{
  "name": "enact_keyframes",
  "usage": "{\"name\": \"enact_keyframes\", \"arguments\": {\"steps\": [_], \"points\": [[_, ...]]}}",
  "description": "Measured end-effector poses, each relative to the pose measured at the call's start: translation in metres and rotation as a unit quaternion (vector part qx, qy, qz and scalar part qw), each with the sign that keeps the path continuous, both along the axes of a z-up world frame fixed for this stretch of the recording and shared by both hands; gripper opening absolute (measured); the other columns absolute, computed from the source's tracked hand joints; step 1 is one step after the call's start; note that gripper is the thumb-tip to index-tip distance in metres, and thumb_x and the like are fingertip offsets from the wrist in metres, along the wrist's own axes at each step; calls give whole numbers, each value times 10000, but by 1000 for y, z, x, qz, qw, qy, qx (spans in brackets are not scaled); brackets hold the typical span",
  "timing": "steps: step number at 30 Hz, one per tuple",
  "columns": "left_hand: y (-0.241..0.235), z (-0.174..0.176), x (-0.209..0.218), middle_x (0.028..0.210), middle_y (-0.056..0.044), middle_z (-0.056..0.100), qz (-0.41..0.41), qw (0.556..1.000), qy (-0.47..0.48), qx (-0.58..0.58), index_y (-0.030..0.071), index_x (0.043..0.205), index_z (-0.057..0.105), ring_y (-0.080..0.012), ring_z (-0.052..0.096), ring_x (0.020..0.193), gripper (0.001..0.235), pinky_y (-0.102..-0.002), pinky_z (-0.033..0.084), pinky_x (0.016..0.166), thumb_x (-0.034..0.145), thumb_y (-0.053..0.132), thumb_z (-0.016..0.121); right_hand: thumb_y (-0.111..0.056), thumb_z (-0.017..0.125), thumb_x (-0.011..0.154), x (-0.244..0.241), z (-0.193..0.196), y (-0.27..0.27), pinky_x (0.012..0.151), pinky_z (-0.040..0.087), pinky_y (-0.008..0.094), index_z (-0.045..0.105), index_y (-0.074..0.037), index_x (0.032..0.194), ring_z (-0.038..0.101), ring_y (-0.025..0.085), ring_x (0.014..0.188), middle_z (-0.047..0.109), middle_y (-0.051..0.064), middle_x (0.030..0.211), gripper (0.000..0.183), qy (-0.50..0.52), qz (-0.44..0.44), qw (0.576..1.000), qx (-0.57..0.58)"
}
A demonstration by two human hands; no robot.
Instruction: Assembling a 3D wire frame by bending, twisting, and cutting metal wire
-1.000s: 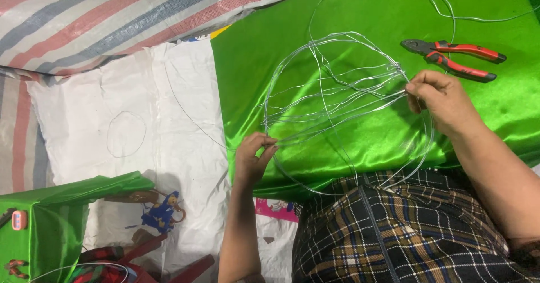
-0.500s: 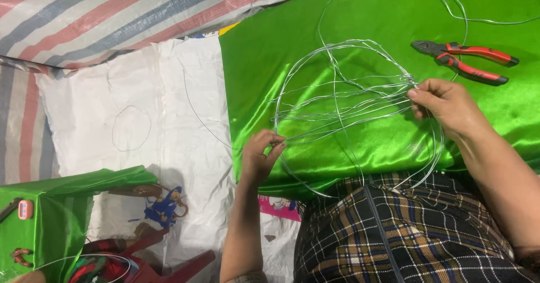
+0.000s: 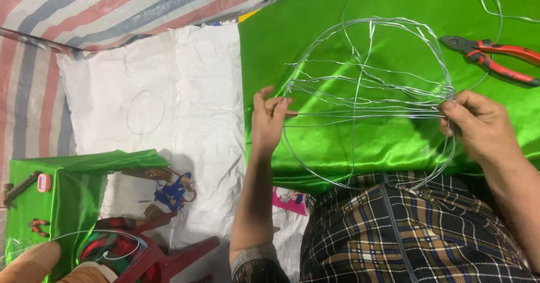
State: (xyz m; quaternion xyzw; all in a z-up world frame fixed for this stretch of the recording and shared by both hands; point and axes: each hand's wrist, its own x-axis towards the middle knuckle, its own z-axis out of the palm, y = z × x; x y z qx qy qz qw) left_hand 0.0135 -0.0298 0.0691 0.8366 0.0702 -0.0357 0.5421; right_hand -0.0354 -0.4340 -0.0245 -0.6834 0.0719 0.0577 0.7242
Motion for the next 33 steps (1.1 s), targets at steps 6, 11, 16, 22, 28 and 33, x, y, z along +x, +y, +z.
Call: {"name": "enact_keyframes", "arguments": {"steps": [6,11,16,22,28,33], "points": [[-19,2,29,931,-129,751,25,983,32,-179,46,1101,739,-167,710,715,221,-308,629,771,981,207,649,-132,658,1139,22,-20,-16,654,494,194,573,-73,1008,544,94,687,524,31,803,167,-65,-34,997,27],[-24,-13,15,864,-130,743,-9,980,38,-196,36,1049,745,-181,716,662,217,-305,611,712,947,221,698,-205,623,1156,28,-60,-46,592,419,209,496,-139,960,490,98,710,469,-6,852,243,-65,-23,995,70],[-24,-32,-8,983,-138,719,9,973,20,-231,0,1073,738,-214,713,684,254,-296,605,631,930,209,720,-261,623,1134,18,-96,-57,592,336,223,423,-172,935,430,116,728,426,12,875,297,-41,-22,995,89],[-18,-39,-23,936,-118,715,-50,976,12,-210,38,1195,684,-197,746,691,286,-317,631,784,944,172,712,-253,652,1137,14,-101,-63,601,398,226,511,-180,1019,480,102,735,519,8,940,198,-38,-20,996,83],[-13,-56,-15,912,-86,681,1,960,93,-264,77,1029,623,-240,766,787,165,-294,588,740,916,-30,680,-247,669,1115,16,-92,-55,588,401,224,540,-171,1002,480,106,712,512,2,886,188,-40,-19,996,76],[-17,-26,-21,900,-155,696,-48,957,137,-249,48,1181,587,-284,767,804,180,-453,661,824,1005,66,551,-214,636,1139,16,-81,-53,607,442,216,566,-151,1028,504,91,725,542,-2,909,146,-53,7,996,70]]}}
